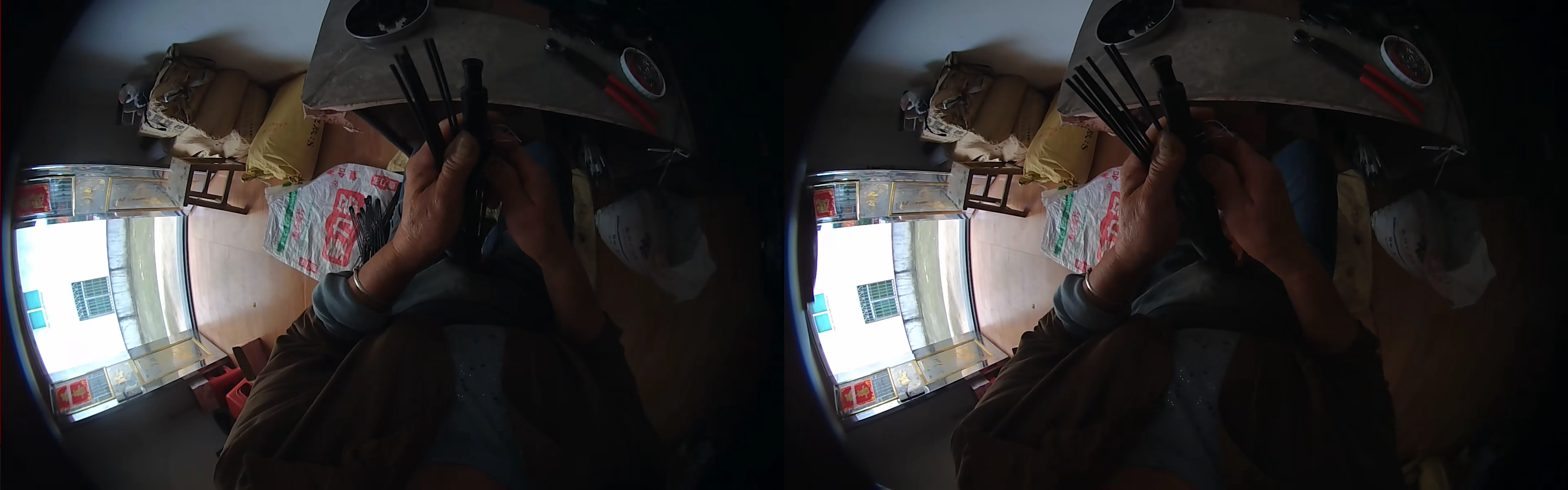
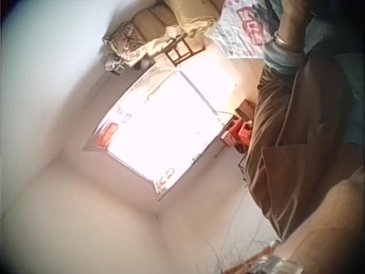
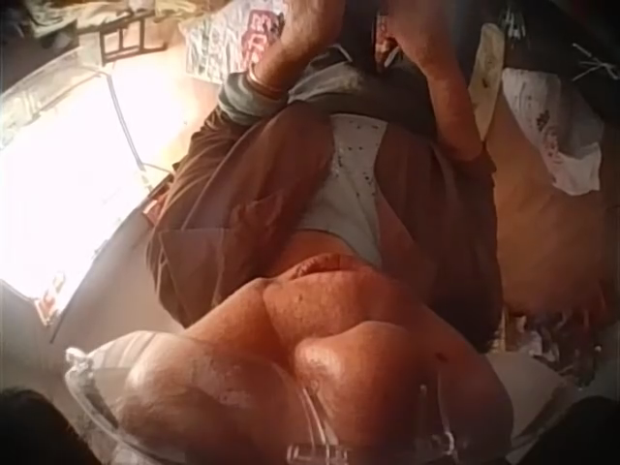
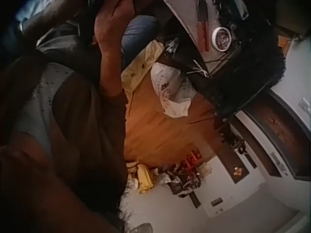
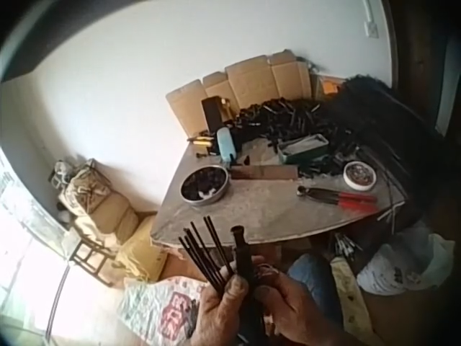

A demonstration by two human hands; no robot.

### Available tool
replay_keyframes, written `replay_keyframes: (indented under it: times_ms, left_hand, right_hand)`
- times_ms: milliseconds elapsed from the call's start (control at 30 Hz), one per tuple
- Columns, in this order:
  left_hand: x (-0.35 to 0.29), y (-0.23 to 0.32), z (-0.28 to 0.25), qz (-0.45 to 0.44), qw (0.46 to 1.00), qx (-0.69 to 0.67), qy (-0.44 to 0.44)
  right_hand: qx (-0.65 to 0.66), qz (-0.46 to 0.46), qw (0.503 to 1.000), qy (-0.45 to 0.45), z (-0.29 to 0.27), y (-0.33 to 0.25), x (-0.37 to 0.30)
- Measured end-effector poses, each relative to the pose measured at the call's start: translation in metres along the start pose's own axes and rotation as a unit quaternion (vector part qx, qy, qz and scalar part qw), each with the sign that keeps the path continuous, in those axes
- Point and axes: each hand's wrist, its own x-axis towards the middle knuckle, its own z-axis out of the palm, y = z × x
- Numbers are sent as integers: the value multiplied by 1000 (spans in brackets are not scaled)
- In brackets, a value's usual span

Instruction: Assemble an umbrella frame by attaching ribs to a central hub and securing them with wire.

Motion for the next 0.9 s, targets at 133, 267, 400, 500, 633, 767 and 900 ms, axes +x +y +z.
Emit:
replay_keyframes:
  times_ms: [133,267,400,500,633,767,900]
  left_hand:
    - [-4,-6,2,53,997,50,27]
    - [-4,-7,7,77,992,89,50]
    - [-2,-7,3,60,997,50,30]
    - [-3,-3,1,1,1000,0,16]
    - [-4,2,6,14,1000,20,11]
    - [-3,-6,8,75,994,68,45]
    - [-2,-9,3,70,997,40,13]
  right_hand:
    - [-14,58,997,-43,-3,-8,0]
    - [-18,16,1000,5,1,-4,-3]
    - [12,-40,997,62,7,5,-3]
    - [32,-23,999,8,2,4,-2]
    - [-5,-16,1000,20,3,1,-5]
    - [-27,-22,999,37,4,1,-6]
    - [21,-13,999,38,4,3,-5]
